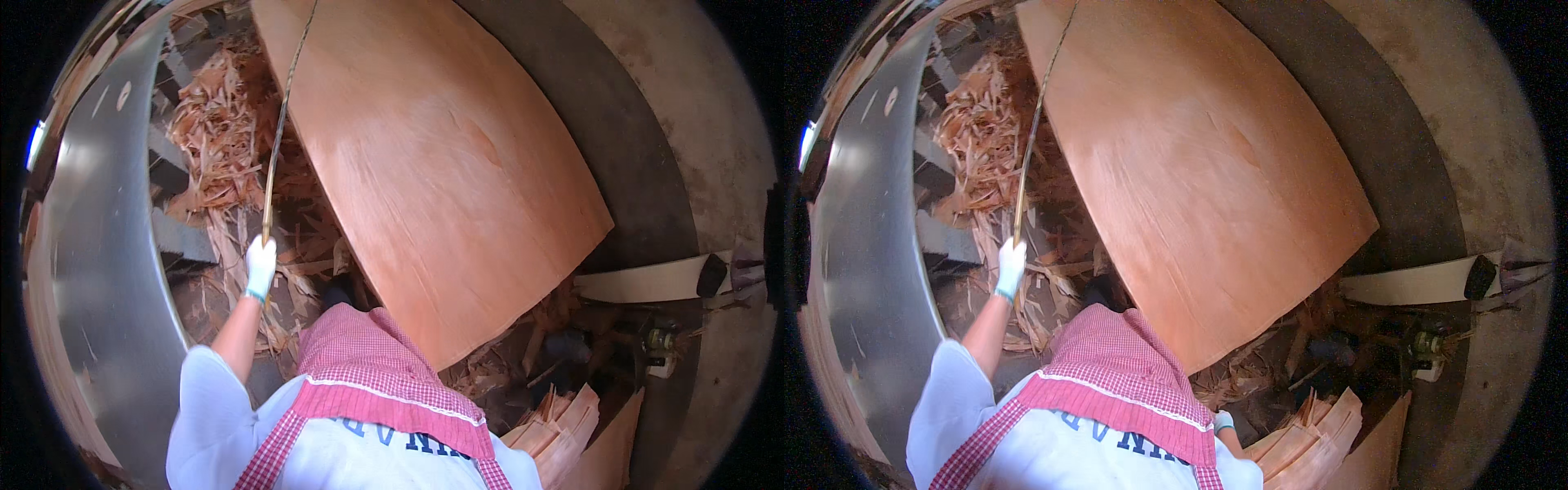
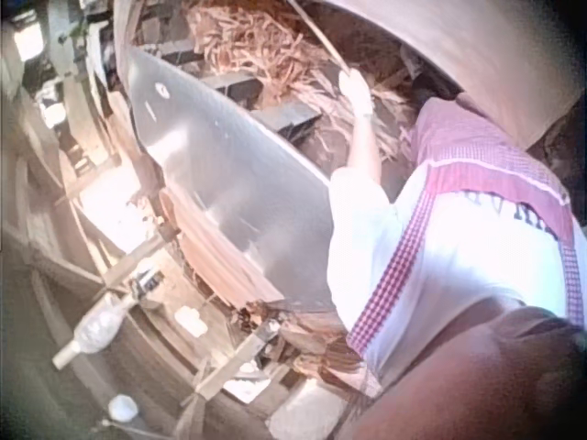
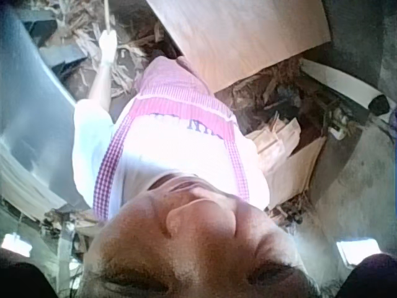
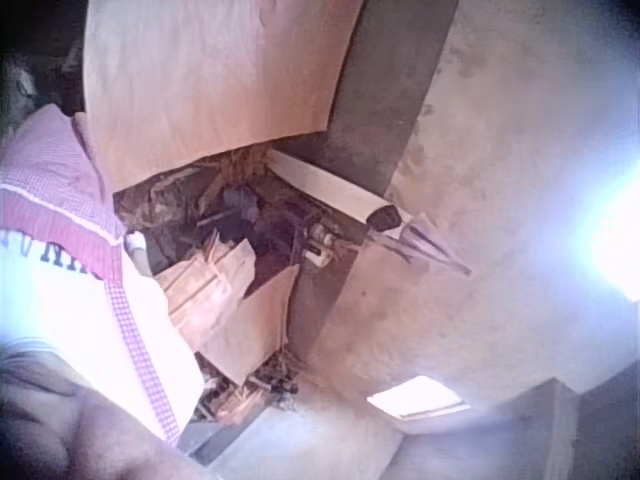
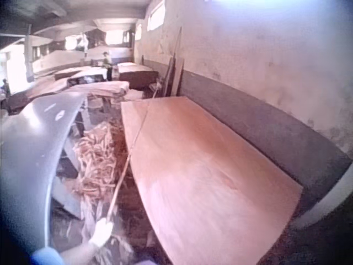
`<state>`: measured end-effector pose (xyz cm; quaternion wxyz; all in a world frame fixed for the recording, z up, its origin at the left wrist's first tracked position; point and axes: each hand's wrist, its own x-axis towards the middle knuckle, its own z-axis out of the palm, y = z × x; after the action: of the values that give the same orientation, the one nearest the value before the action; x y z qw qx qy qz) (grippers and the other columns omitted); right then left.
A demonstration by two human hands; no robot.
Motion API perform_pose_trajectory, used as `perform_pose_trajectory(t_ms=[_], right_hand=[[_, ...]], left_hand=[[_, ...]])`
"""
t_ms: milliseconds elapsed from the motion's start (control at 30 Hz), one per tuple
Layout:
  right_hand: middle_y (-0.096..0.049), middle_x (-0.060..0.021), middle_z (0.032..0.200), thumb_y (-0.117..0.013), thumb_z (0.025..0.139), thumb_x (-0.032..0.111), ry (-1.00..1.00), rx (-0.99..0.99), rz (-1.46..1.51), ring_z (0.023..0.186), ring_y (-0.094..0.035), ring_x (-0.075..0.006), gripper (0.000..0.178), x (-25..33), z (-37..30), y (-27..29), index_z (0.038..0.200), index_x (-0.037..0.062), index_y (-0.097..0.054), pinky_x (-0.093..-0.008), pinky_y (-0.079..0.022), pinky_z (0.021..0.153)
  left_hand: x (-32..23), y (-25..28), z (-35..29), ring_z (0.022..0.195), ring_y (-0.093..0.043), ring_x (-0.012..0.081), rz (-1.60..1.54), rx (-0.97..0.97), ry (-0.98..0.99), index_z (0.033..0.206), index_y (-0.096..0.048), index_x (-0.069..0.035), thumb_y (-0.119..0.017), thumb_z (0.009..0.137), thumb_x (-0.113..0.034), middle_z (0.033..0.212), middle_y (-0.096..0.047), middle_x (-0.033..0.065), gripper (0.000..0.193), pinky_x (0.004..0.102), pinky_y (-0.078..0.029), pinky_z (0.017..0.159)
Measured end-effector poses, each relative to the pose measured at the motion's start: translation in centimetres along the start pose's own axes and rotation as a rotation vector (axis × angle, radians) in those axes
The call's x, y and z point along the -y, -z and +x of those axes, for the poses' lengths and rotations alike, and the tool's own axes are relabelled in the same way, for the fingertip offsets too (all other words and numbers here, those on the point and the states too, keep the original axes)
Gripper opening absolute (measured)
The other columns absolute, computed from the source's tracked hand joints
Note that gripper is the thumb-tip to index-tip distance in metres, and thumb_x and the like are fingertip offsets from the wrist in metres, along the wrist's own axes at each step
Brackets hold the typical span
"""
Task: The person patches damaged sections of wood veneer sheets by cutting out holes with a knife, applying adhesive tape, and fitting new pieces of veneer. They also use a long stick to manipulate the sheets and clear shavings from the workspace.
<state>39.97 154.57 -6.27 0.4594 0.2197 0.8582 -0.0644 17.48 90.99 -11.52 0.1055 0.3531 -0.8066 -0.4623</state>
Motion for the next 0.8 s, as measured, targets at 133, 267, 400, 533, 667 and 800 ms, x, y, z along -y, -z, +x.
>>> perform_pose_trajectory(t_ms=[133,267,400,533,667,800], right_hand=[[-0.061,-0.0218,0.123,-0.049,0.092,0.049,0.095,0.118,-0.226,0.116,-0.058,-0.0367,0.057,-2.4,-2.0,2.4,0.128,0.0059,-0.056,-0.0414,-0.049,0.093],[-0.062,-0.0212,0.122,-0.051,0.090,0.048,0.456,0.204,-0.765,0.114,-0.058,-0.0372,0.053,-13.1,10.3,-2.8,0.120,0.0046,-0.062,-0.0418,-0.050,0.092],[-0.063,-0.0227,0.119,-0.066,0.084,0.028,0.088,-0.078,-0.200,0.109,-0.062,-0.0373,0.040,-10.6,9.6,-3.2,0.115,0.0026,-0.063,-0.0415,-0.052,0.088],[-0.065,-0.0201,0.116,-0.075,0.076,0.041,0.171,-0.080,-0.133,0.111,-0.061,-0.0368,0.052,-10.6,7.7,-7.2,0.112,0.0050,-0.067,-0.0410,-0.051,0.090],[-0.068,-0.0134,0.106,-0.064,0.084,0.040,0.287,0.220,-0.227,0.096,-0.064,-0.0320,0.036,-11.2,5.6,-13.3,0.104,0.0101,-0.071,-0.0383,-0.051,0.082],[-0.064,-0.0064,0.066,-0.065,0.086,0.041,0.112,0.732,0.338,0.055,-0.058,-0.0192,0.031,-13.2,4.1,-15.9,0.073,0.0129,-0.068,-0.0331,-0.042,0.050]], left_hand=[[-1.2,8.5,-16.6,0.065,-0.056,0.0206,0.062,-0.103,-0.002,0.095,-0.060,-0.001,-0.056,0.089,-0.013,0.071,-0.058,0.0105,0.014,0.0363,-0.046,0.062],[-0.4,13.3,-27.7,0.060,-0.055,0.0187,0.040,-0.118,0.090,0.091,-0.058,-0.001,-0.055,0.089,-0.011,0.067,-0.056,0.0089,0.011,0.0359,-0.044,0.057],[1.1,15.5,-37.6,0.060,-0.057,0.0194,0.081,-0.167,0.155,0.093,-0.058,-0.001,-0.055,0.091,-0.014,0.067,-0.057,0.0098,0.013,0.0365,-0.045,0.057],[0.9,17.0,-46.5,0.057,-0.053,0.0180,-0.009,-0.072,0.192,0.089,-0.055,-0.001,-0.055,0.094,-0.017,0.064,-0.054,0.0099,0.017,0.0361,-0.042,0.053],[6.0,18.8,-56.5,0.056,-0.050,0.0160,-0.083,-0.024,0.207,0.090,-0.055,0.000,-0.054,0.095,-0.018,0.064,-0.054,0.0093,0.019,0.0346,-0.041,0.053],[6.6,22.1,-65.9,0.053,-0.051,0.0135,-0.059,0.020,0.229,0.090,-0.055,0.000,-0.055,0.095,-0.018,0.062,-0.055,0.0088,0.018,0.0334,-0.040,0.050]])
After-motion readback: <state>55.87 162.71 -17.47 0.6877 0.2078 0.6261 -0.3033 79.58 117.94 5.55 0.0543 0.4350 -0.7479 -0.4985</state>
